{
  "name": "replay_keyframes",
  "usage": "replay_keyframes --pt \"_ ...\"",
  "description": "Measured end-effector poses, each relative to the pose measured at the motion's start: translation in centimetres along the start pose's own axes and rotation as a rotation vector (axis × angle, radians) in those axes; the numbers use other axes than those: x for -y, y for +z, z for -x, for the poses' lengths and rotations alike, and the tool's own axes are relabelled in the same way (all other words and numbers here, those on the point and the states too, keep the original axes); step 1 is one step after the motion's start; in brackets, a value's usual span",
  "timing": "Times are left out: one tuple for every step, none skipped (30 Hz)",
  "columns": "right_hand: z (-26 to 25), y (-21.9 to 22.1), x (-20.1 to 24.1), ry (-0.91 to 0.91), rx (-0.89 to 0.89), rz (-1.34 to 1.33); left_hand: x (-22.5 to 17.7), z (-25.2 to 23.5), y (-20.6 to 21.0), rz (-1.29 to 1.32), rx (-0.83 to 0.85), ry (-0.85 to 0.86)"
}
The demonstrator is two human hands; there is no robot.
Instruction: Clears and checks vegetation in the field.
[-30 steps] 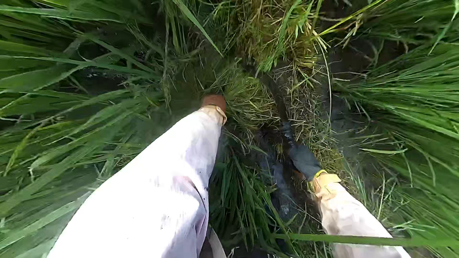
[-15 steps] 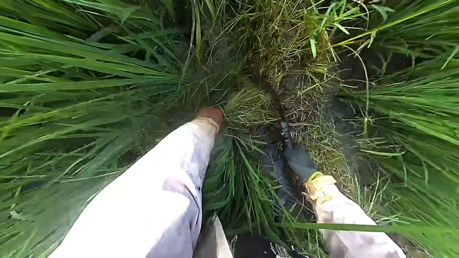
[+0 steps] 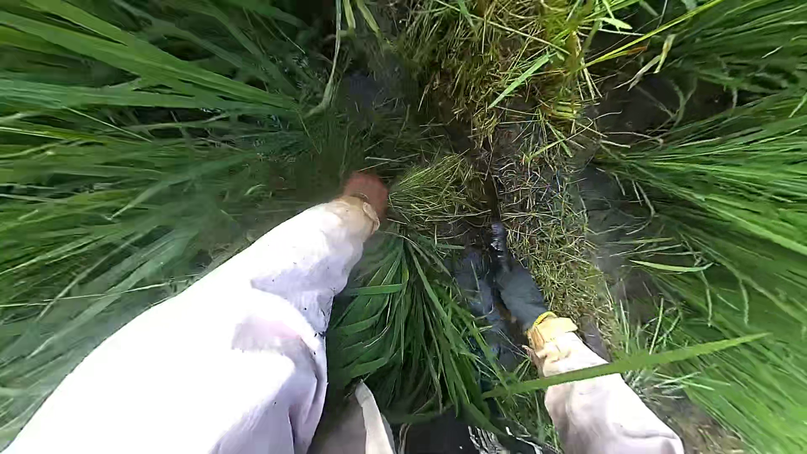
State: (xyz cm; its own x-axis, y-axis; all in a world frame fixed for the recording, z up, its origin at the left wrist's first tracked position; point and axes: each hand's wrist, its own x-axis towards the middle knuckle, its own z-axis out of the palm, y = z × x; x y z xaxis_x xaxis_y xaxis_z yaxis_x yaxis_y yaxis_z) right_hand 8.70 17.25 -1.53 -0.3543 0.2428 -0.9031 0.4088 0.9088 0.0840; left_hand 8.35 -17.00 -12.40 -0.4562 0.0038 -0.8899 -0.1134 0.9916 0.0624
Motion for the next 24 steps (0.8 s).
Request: replay_keyframes --pt "0.6 -0.7 0.4 -0.013 -0.032 -0.038 -0.2 -1.3 -0.8 -0.028 -0.078 0.064" --pt "0.9 -1.3 1.1 -0.038 -0.057 -0.086 0.1 -2.7 -1.7 -0.046 -0.171 0.152" --pt "1.2 -1.9 1.9 -0.066 -0.079 -0.125 0.7 -4.5 -2.4 -0.041 -0.265 0.224" --pt "1.3 -2.4 2.8 -0.094 -0.093 -0.147 1.2 -6.6 -2.8 0.004 -0.333 0.260" --pt "1.1 -2.9 3.7 -0.126 -0.106 -0.152 1.3 -8.5 -2.8 0.087 -0.364 0.245" --pt "0.7 -3.2 4.7 -0.170 -0.125 -0.140 0.8 -10.1 -2.3 0.175 -0.358 0.178" --pt "0.4 -3.5 5.7 -0.219 -0.144 -0.129 -0.3 -11.0 -1.7 0.288 -0.306 0.073" --pt "0.1 -3.7 6.7 -0.280 -0.159 -0.142 -1.9 -10.9 -0.6 0.411 -0.195 -0.020" --pt "0.0 -3.7 7.9 -0.350 -0.175 -0.178 -3.0 -10.9 1.0 0.493 -0.065 -0.068" --pt "-0.1 -3.8 9.1 -0.418 -0.168 -0.237 -4.3 -10.7 2.8 0.596 0.044 -0.090" --pt "-0.3 -3.7 10.0 -0.458 -0.142 -0.303 -5.6 -10.4 4.9 0.702 0.116 -0.104" --pt "-0.8 -3.2 10.4 -0.467 -0.120 -0.346 -6.8 -10.1 6.8 0.795 0.145 -0.129" --pt "-1.8 -2.3 9.8 -0.442 -0.104 -0.343 -7.7 -9.5 7.7 0.843 0.147 -0.138" --pt "-3.3 -0.9 7.8 -0.385 -0.096 -0.278 -8.2 -9.0 7.7 0.832 0.144 -0.116" --pt "-5.0 0.6 4.3 -0.308 -0.084 -0.160 -8.1 -8.3 7.1 0.771 0.146 -0.082" --pt "-6.1 1.7 0.1 -0.224 -0.038 -0.044 -7.6 -7.5 6.0 0.681 0.149 -0.041" --pt "-5.8 2.1 -3.6 -0.111 0.043 0.043 -7.0 -6.1 4.5 0.563 0.163 -0.010" --pt "-4.6 2.1 -5.7 -0.015 0.126 0.098 -6.1 -4.4 3.4 0.444 0.180 0.007" --pt "-3.2 1.7 -5.9 0.037 0.188 0.136 -4.8 -3.3 3.0 0.350 0.175 -0.001" --pt "-1.4 2.0 -6.6 0.039 0.148 0.178 -3.7 -2.4 3.9 0.280 0.160 -0.015" --pt "1.0 1.7 -6.4 0.042 0.109 0.200 -3.3 -1.1 5.2 0.235 0.162 -0.022" --pt "3.3 0.5 -4.5 0.031 0.097 0.188 -3.0 0.1 6.0 0.215 0.167 -0.028" --pt "5.8 -1.5 -1.5 0.004 0.121 0.155 -2.5 1.1 6.4 0.217 0.167 -0.043" --pt "8.1 -3.4 1.6 -0.017 0.139 0.138 -2.0 1.8 6.7 0.223 0.173 -0.065"
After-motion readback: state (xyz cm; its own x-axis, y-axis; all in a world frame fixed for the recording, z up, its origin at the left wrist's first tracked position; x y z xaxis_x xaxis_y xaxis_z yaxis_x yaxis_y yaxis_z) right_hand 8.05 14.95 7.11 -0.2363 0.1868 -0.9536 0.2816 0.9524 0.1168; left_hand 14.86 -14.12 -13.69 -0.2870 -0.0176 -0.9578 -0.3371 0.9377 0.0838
